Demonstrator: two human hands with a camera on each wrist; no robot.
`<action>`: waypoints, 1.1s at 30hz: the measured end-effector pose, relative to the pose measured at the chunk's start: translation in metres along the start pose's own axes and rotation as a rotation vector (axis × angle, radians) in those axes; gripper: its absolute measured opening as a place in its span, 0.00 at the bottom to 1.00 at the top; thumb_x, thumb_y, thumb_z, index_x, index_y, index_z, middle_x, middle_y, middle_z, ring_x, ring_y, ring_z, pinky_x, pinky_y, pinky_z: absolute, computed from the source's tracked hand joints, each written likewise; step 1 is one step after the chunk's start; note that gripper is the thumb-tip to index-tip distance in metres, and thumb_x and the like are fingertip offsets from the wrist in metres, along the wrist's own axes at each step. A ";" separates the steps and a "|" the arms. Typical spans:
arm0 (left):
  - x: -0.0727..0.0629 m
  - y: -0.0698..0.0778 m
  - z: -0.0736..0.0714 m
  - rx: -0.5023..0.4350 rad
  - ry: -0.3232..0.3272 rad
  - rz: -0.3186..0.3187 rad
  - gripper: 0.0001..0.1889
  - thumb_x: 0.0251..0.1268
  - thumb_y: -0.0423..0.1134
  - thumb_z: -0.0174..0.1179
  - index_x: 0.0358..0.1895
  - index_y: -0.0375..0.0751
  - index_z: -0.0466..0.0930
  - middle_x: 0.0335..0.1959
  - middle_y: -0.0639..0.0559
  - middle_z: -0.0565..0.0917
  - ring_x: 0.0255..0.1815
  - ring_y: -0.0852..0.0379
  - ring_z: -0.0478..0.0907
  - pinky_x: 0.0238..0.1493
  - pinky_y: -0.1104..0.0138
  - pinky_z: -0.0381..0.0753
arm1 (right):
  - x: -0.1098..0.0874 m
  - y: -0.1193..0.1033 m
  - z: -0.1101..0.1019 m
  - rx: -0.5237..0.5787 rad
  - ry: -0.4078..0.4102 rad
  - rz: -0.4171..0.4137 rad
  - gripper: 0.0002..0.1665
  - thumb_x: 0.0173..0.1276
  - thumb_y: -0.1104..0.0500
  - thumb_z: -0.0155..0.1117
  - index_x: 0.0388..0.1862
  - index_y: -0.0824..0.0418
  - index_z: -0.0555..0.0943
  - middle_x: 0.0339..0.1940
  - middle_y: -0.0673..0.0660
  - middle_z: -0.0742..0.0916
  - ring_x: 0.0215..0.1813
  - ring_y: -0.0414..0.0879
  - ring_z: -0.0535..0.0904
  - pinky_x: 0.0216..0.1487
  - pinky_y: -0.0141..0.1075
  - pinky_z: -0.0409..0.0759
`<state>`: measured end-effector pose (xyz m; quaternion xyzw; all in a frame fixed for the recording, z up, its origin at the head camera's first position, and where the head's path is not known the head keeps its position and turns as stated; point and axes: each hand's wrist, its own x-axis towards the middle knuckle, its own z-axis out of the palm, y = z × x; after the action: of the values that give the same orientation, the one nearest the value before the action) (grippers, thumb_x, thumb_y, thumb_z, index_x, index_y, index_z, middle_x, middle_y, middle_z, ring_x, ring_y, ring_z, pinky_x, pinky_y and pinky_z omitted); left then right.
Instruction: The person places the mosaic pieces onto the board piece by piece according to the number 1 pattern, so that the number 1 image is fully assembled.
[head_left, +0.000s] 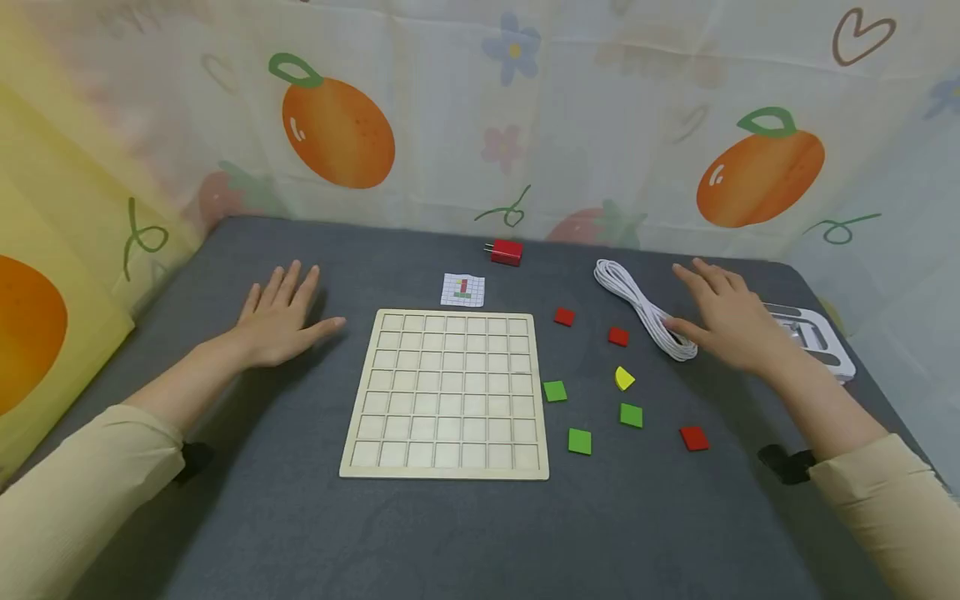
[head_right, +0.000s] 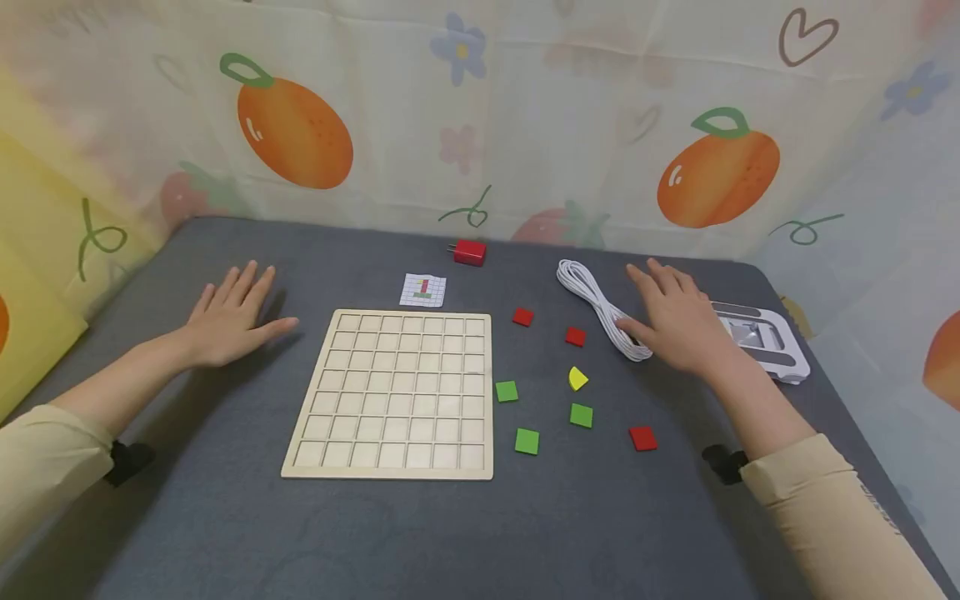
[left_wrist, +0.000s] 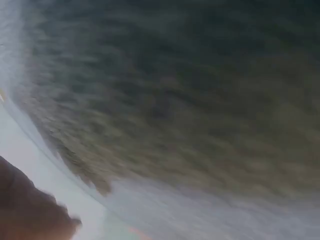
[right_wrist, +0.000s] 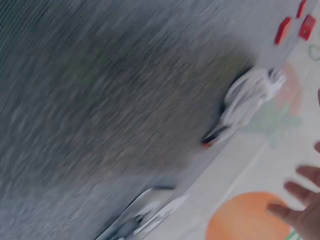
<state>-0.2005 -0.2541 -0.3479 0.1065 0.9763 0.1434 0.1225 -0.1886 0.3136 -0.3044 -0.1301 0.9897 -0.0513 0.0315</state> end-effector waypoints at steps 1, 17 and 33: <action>0.002 0.003 0.000 -0.024 -0.009 0.029 0.52 0.70 0.72 0.40 0.80 0.41 0.27 0.81 0.33 0.27 0.81 0.30 0.24 0.74 0.32 0.28 | 0.001 -0.005 -0.001 0.014 -0.002 -0.024 0.47 0.70 0.46 0.63 0.78 0.64 0.57 0.76 0.73 0.62 0.75 0.73 0.56 0.70 0.71 0.56; 0.008 0.032 0.009 -0.144 -0.157 0.287 0.65 0.40 0.65 0.75 0.80 0.44 0.48 0.82 0.44 0.54 0.81 0.38 0.52 0.74 0.41 0.59 | 0.013 -0.047 0.017 0.301 -0.282 -0.263 0.26 0.56 0.51 0.77 0.51 0.58 0.80 0.41 0.53 0.87 0.41 0.40 0.83 0.45 0.38 0.81; 0.009 0.026 0.014 -0.119 -0.138 0.307 0.65 0.35 0.65 0.77 0.79 0.45 0.53 0.81 0.44 0.56 0.81 0.39 0.54 0.74 0.41 0.61 | 0.019 -0.047 0.027 0.249 -0.343 -0.292 0.22 0.47 0.57 0.83 0.40 0.56 0.83 0.36 0.51 0.86 0.39 0.41 0.80 0.42 0.37 0.79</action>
<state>-0.2009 -0.2234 -0.3551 0.2564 0.9276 0.2103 0.1719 -0.1927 0.2613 -0.3265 -0.2734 0.9267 -0.1538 0.2069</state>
